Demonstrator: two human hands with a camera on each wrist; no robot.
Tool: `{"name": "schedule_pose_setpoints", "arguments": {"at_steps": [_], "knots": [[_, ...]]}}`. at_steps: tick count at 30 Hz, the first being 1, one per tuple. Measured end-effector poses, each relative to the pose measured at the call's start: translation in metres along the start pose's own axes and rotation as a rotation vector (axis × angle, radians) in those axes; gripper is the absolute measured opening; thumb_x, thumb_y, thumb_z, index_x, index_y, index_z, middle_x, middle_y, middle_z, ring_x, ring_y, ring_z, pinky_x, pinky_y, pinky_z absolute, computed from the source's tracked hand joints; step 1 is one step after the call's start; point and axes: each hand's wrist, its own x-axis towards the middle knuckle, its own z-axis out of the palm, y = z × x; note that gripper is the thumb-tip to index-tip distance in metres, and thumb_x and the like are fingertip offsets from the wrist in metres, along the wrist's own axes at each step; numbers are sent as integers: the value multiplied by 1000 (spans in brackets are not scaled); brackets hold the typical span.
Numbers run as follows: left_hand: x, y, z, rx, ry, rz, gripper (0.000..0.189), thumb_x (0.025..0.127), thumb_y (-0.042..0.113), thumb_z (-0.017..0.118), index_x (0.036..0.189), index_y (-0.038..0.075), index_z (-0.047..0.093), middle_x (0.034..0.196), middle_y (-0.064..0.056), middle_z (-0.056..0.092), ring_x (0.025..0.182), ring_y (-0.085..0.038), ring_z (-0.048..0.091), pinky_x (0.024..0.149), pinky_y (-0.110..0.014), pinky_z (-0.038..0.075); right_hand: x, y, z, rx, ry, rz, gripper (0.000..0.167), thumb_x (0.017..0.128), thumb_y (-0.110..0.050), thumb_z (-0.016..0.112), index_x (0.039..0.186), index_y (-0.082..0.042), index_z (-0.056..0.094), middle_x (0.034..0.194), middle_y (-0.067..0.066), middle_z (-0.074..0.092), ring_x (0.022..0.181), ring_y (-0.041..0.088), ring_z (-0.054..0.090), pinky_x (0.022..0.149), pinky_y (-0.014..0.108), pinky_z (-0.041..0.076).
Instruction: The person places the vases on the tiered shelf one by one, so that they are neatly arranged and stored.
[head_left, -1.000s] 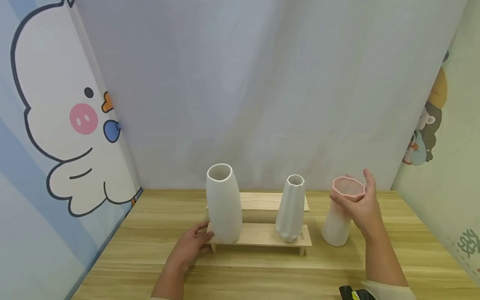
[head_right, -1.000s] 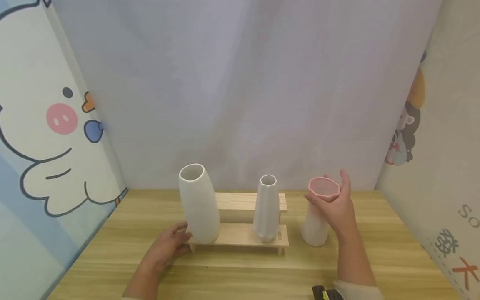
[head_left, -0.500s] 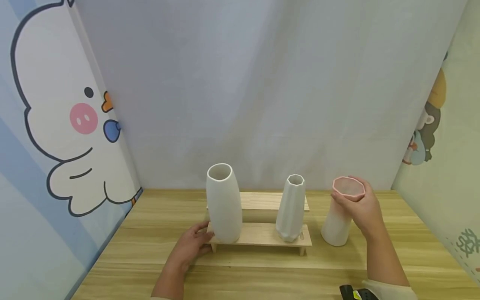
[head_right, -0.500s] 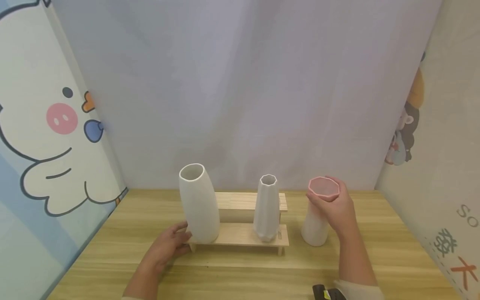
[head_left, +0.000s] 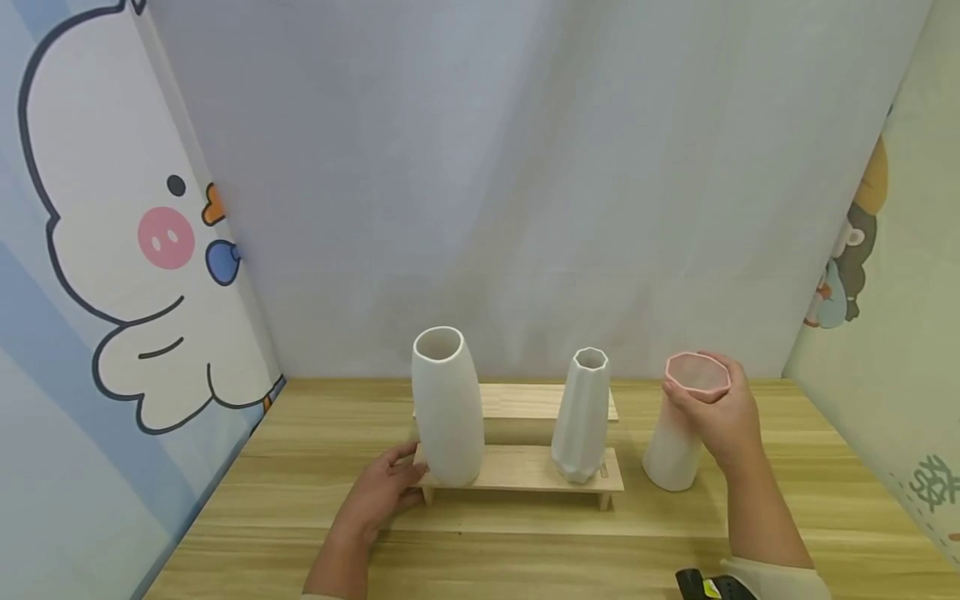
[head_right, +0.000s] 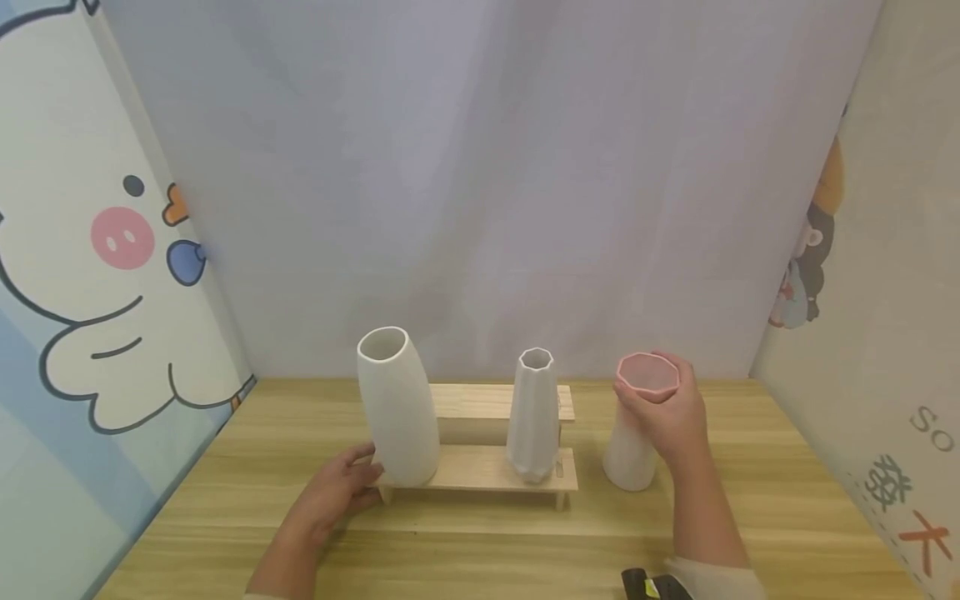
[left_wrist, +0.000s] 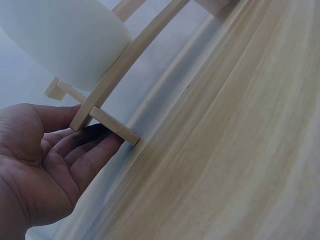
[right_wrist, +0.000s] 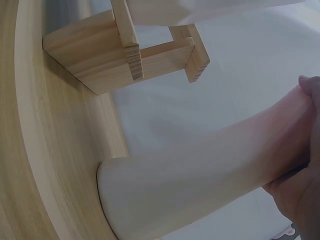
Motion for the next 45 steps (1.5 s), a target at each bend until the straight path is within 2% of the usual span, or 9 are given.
{"name": "schedule_pose_setpoints", "arguments": {"at_steps": [8,23,35,41,45], "knots": [[1,0,0,-16,2,13,58,97,21,62,146,0,39,139,-31,51,109,-33,66,88,-40,59,-2,-1,1,0,30,7,84,83,-37,79,149,-12,33,135,18,47,108,19,50,68,10,49],[1,2,0,-20,3,19,58,97,20,62,147,1,39,140,-30,51,109,-32,66,88,-41,59,-5,-18,-8,23,72,9,76,84,-34,78,145,-13,38,129,9,48,96,5,51,69,11,50],[3,-1,0,-27,-7,23,58,96,21,64,146,1,41,139,-28,52,107,-30,67,88,-40,59,-7,-24,-12,79,72,35,75,85,-32,78,146,-16,37,127,1,45,99,4,50,71,10,50],[0,1,-2,-26,-12,23,59,97,22,62,147,0,39,141,-30,50,110,-32,66,88,-41,59,-10,-29,-11,74,64,27,71,84,-34,78,143,-18,39,123,-3,46,97,4,53,71,11,52],[-1,0,-2,-25,-19,24,60,97,22,63,147,-1,39,140,-30,50,110,-33,66,89,-42,59,-12,-31,-11,66,64,25,70,84,-35,78,141,-19,41,122,-1,47,96,5,53,70,12,52]]}}
